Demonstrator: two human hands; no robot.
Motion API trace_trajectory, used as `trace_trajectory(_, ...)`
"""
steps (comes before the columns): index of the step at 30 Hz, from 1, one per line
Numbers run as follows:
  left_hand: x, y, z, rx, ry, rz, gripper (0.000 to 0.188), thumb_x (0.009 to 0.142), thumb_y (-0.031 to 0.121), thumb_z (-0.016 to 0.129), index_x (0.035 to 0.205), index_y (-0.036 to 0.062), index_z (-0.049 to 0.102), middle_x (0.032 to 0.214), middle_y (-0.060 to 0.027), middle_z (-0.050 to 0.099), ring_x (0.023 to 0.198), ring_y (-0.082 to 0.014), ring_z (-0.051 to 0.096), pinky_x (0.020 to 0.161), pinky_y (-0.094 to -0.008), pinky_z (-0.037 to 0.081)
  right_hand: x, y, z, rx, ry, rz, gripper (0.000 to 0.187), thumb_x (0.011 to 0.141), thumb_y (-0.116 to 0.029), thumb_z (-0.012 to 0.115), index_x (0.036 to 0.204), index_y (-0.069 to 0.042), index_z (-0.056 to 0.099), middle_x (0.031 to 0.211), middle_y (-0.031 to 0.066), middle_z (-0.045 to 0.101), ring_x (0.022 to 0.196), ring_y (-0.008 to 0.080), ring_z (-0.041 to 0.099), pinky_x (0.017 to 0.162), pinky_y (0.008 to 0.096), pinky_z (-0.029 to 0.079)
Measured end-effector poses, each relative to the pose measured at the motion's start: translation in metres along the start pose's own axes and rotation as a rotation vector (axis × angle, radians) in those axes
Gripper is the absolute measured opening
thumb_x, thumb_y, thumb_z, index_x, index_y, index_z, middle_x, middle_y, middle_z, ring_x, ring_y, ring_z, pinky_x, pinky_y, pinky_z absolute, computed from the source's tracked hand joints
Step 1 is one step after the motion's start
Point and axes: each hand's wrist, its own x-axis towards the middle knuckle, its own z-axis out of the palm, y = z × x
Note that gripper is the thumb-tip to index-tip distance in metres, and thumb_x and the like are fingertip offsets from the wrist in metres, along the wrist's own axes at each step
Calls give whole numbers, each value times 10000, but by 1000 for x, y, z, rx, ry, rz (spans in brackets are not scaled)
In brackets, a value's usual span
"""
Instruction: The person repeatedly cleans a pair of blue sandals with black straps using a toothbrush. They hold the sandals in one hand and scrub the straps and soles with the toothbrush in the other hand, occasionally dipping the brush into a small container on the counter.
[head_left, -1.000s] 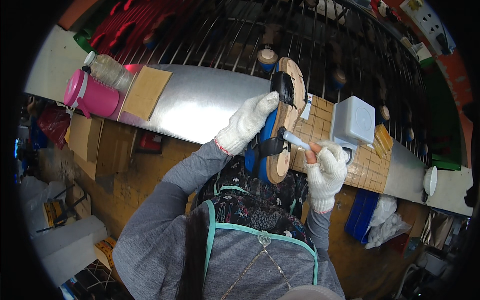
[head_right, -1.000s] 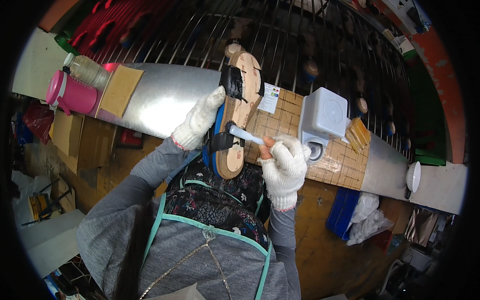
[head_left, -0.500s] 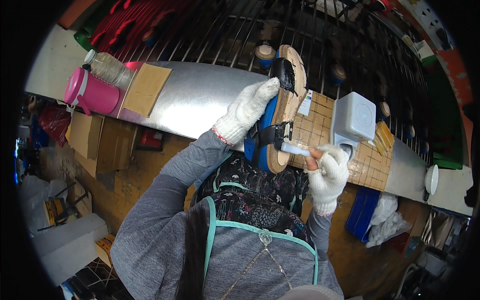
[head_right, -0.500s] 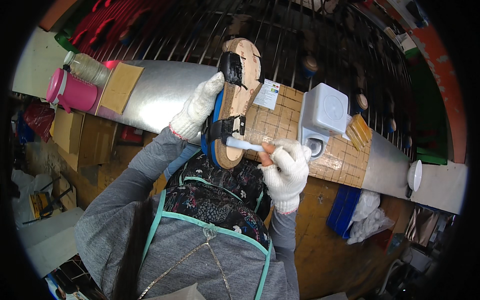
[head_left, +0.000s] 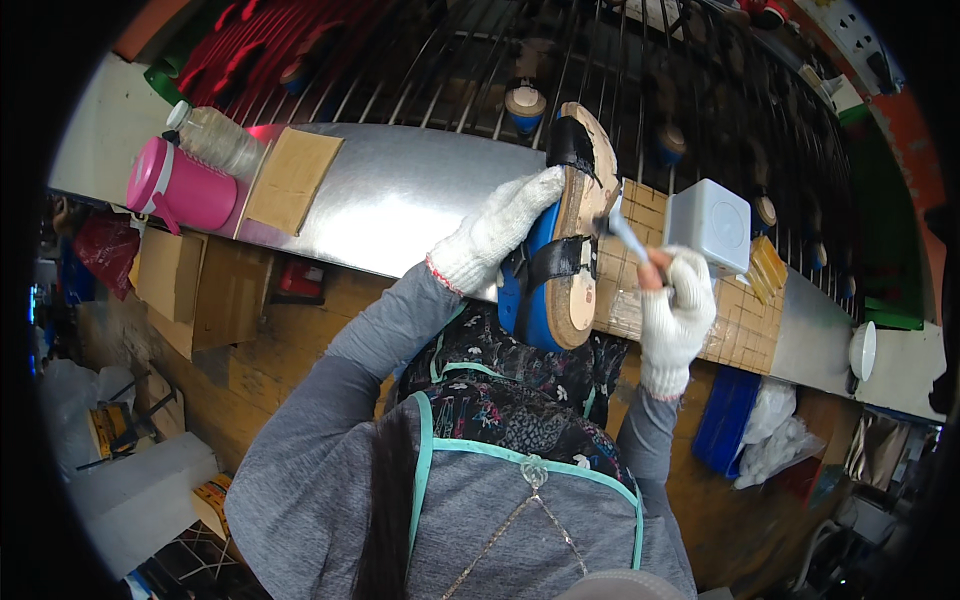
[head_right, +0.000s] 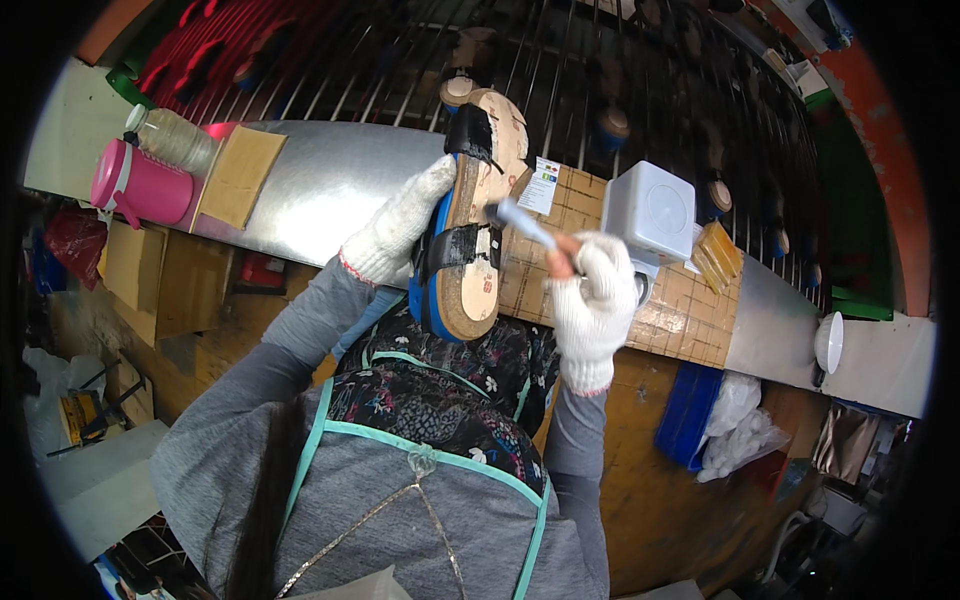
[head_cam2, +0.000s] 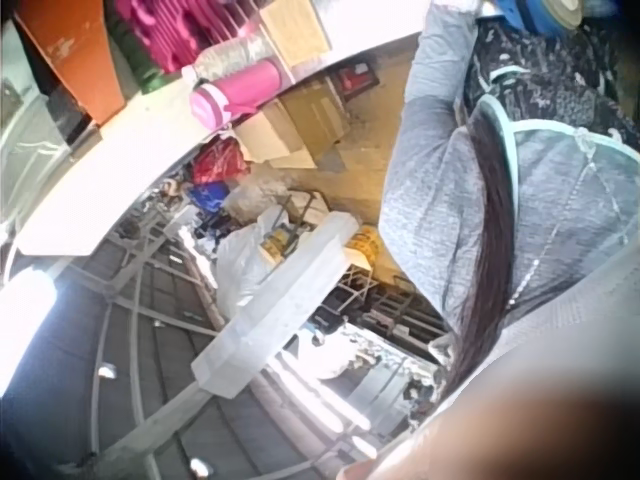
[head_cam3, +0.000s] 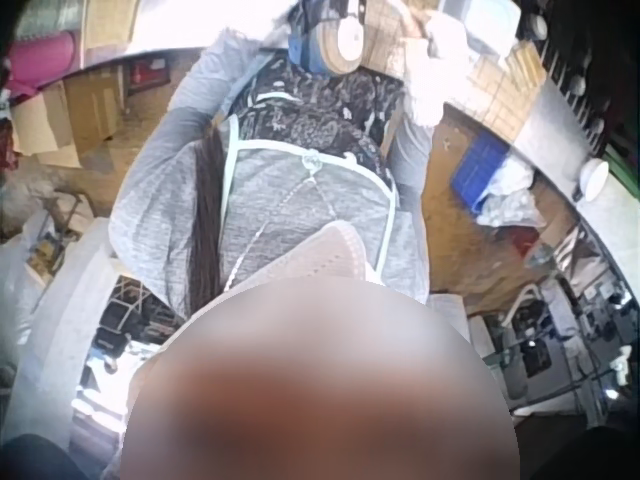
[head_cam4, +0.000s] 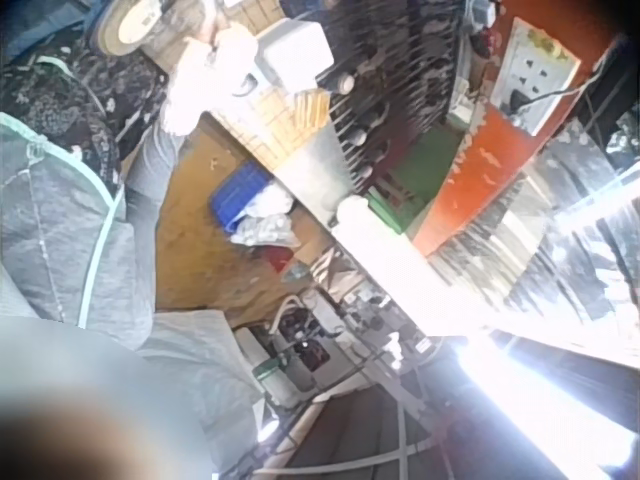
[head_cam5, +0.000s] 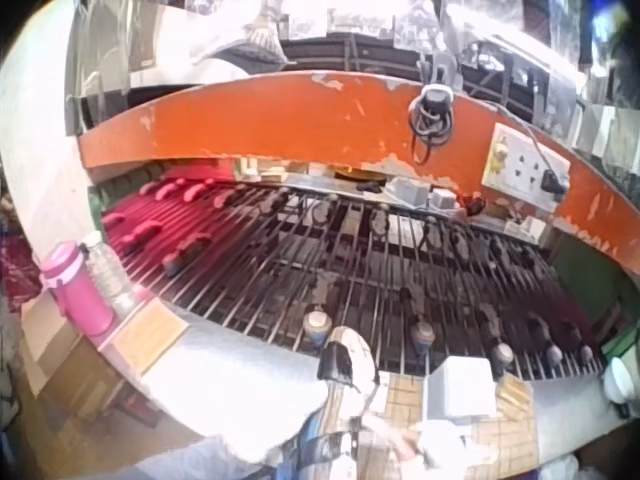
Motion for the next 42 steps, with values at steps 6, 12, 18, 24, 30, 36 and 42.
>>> trace_trajectory(6, -18, -1, -6, -21, 217, 55, 669, 999, 568, 518, 1441, 68, 466, 1229, -112, 647, 1017, -166, 683, 836, -319, 618, -14, -9, 8, 170, -238, 191, 233, 863, -174, 771, 963, 34, 740, 906, 86, 617, 793, 157, 583, 640, 281, 460)
trace_trajectory(12, -21, 14, -17, 158, 339, 118, 802, 954, 610, 575, 1356, -82, 514, 1200, -183, 649, 1063, -200, 645, 950, -335, 527, -33, -22, -9, 114, -304, 237, 230, 835, -187, 783, 938, 16, 754, 857, 88, 628, 805, 180, 586, 678, 307, 439)
trace_trajectory(18, -21, 12, -18, 189, 364, 125, 759, 952, 555, 617, 1353, -82, 515, 1187, -186, 648, 1057, -206, 640, 944, -332, 520, -29, -23, 4, -86, -206, 66, 175, 814, -166, 788, 926, -34, 760, 868, 81, 653, 804, 229, 593, 752, 334, 416)
trace_trajectory(24, -21, 3, -21, 208, 369, 133, 770, 950, 560, 617, 1346, -93, 516, 1161, -188, 655, 1027, -206, 649, 921, -324, 531, -20, -26, 9, -297, -190, -89, 178, 844, -130, 774, 941, 13, 732, 911, 108, 641, 852, 241, 613, 760, 331, 456)
trace_trajectory(30, -16, 4, -27, 218, 322, 112, 793, 952, 587, 592, 1346, -98, 523, 1172, -196, 652, 1039, -213, 648, 932, -321, 527, -12, -21, 12, -264, -125, -169, 170, 788, -144, 800, 916, -43, 753, 918, 87, 665, 851, 252, 598, 765, 348, 432)
trace_trajectory(36, -7, 3, -26, 89, 328, -85, 761, 956, 639, 531, 1440, 54, 490, 1302, -171, 612, 1108, -218, 645, 909, -377, 578, -11, -11, 1, -126, -241, -123, 182, 754, -146, 813, 908, -60, 769, 871, 84, 677, 853, 258, 590, 762, 360, 443)
trace_trajectory(42, 1, 3, -13, 8, 259, -285, 920, 924, 754, 449, 1502, 38, 417, 1444, -244, 494, 1315, -280, 508, 1090, -424, 438, -2, -10, -3, -38, -271, -137, 210, 752, -141, 819, 941, -57, 777, 875, 78, 686, 882, 251, 592, 791, 357, 455)
